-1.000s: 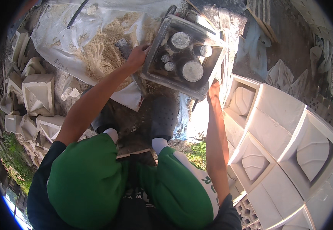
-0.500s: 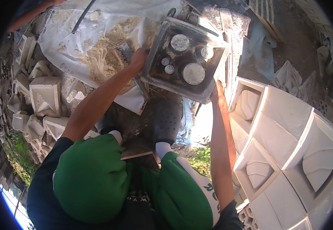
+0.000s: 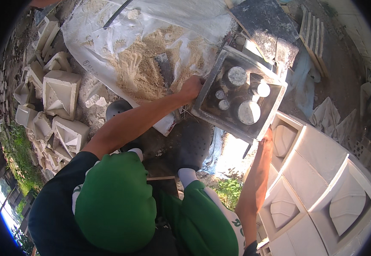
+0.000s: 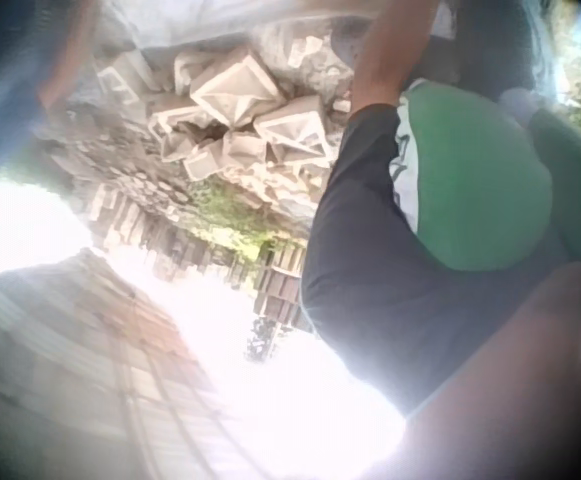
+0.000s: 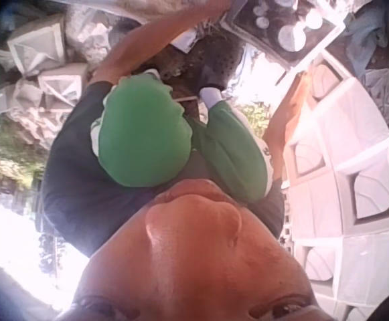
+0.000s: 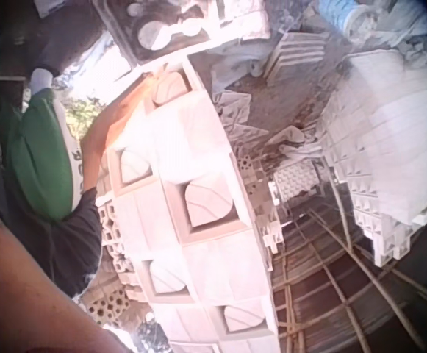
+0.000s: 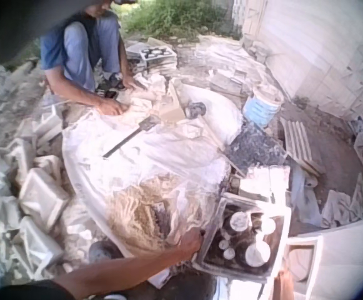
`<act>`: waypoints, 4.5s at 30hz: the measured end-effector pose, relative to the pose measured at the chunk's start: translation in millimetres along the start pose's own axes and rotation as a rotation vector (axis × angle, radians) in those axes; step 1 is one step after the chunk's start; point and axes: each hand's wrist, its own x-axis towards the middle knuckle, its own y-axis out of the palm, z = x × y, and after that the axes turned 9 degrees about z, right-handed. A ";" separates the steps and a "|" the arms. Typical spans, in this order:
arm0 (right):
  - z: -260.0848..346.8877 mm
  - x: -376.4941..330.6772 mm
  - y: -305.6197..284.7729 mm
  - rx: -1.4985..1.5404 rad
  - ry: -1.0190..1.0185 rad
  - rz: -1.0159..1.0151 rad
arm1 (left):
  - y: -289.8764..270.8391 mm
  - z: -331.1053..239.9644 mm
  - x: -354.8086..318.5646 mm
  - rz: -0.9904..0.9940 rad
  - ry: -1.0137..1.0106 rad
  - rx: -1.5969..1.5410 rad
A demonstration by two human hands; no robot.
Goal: The person scrapes sand-like material into a metal mold, presses it down with their hands, and then uses a heavy tool to pack the material firmly into the mold.
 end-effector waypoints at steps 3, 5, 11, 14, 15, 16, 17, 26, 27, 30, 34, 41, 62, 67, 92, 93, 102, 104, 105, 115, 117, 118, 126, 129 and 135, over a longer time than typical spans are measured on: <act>38.9 -25.5 37.1 -0.025 0.018 0.002 | 11.6 1.3 -10.1 -0.021 0.035 0.002; 69.6 -58.6 40.8 -0.042 0.103 -0.008 | 21.4 3.5 -14.7 -0.042 0.041 0.065; 149.4 -164.9 140.5 -0.563 -0.256 -0.188 | 12.4 19.8 -18.5 -0.023 0.224 0.125; 169.4 -181.5 206.5 -0.814 -0.361 0.076 | 6.5 23.8 -41.9 0.044 0.318 0.163; 182.1 -190.6 250.7 -0.857 -0.298 0.192 | -4.6 27.3 -62.9 0.014 0.343 0.186; 172.4 -199.0 256.4 -0.861 -0.255 0.291 | -10.9 18.8 -85.5 0.105 0.328 0.331; 165.0 -199.6 278.4 -0.956 -0.205 0.405 | -26.9 18.8 -113.8 0.154 0.281 0.451; -30.9 -80.3 377.0 -1.733 -0.349 0.444 | -52.2 119.9 -193.9 -0.003 0.500 1.038; -42.7 -71.2 382.7 -1.730 -0.380 0.342 | -51.9 123.9 -189.7 -0.053 0.510 1.079; -45.2 -56.9 397.0 -1.744 -0.310 0.287 | -59.0 117.2 -183.4 -0.018 0.543 1.030; -11.7 -69.5 405.3 -1.716 -0.285 0.323 | -66.5 113.5 -175.6 -0.014 0.574 0.869; 91.3 -75.9 410.3 -1.831 -0.366 0.374 | -110.8 83.2 -193.8 0.014 0.494 0.537; 215.6 -109.7 453.5 -1.802 -0.443 0.423 | -178.8 -14.2 -225.0 -0.318 0.734 0.477; 217.1 -117.1 451.4 -1.786 -0.383 0.398 | -189.3 -33.1 -227.6 -0.264 0.718 0.505; 173.6 -54.9 479.3 -1.888 0.104 0.964 | -155.2 42.6 -234.3 -0.087 0.833 0.499; 168.4 -46.8 484.8 -1.878 0.059 0.969 | -155.7 43.2 -234.9 -0.082 0.840 0.494; 193.7 -39.6 521.9 -1.883 0.045 0.820 | -137.5 59.6 -232.8 0.004 0.846 0.560; 198.4 -39.6 521.1 -1.818 0.009 0.801 | -133.7 62.6 -228.7 0.022 0.842 0.551; 203.8 -46.2 525.3 -1.846 0.033 0.808 | -133.0 63.3 -228.1 0.041 0.837 0.541; 175.2 -40.5 505.5 -1.792 0.340 0.972 | -132.0 67.7 -226.2 0.016 0.828 0.552; 178.5 -26.9 508.4 -1.732 0.294 0.953 | -124.6 73.6 -225.3 0.068 0.795 0.588; 184.3 -22.9 515.0 -1.683 0.244 0.937 | -123.6 74.8 -225.4 0.072 0.793 0.589; 229.7 -68.8 522.0 -2.127 0.131 0.813 | -122.9 78.3 -229.2 0.157 0.690 0.485; 219.5 -64.7 481.5 -2.133 0.076 0.737 | -107.9 85.0 -218.8 -0.059 0.729 0.484; 230.4 -99.2 422.8 -2.036 -0.059 0.450 | -114.2 35.2 -206.9 0.056 0.726 0.627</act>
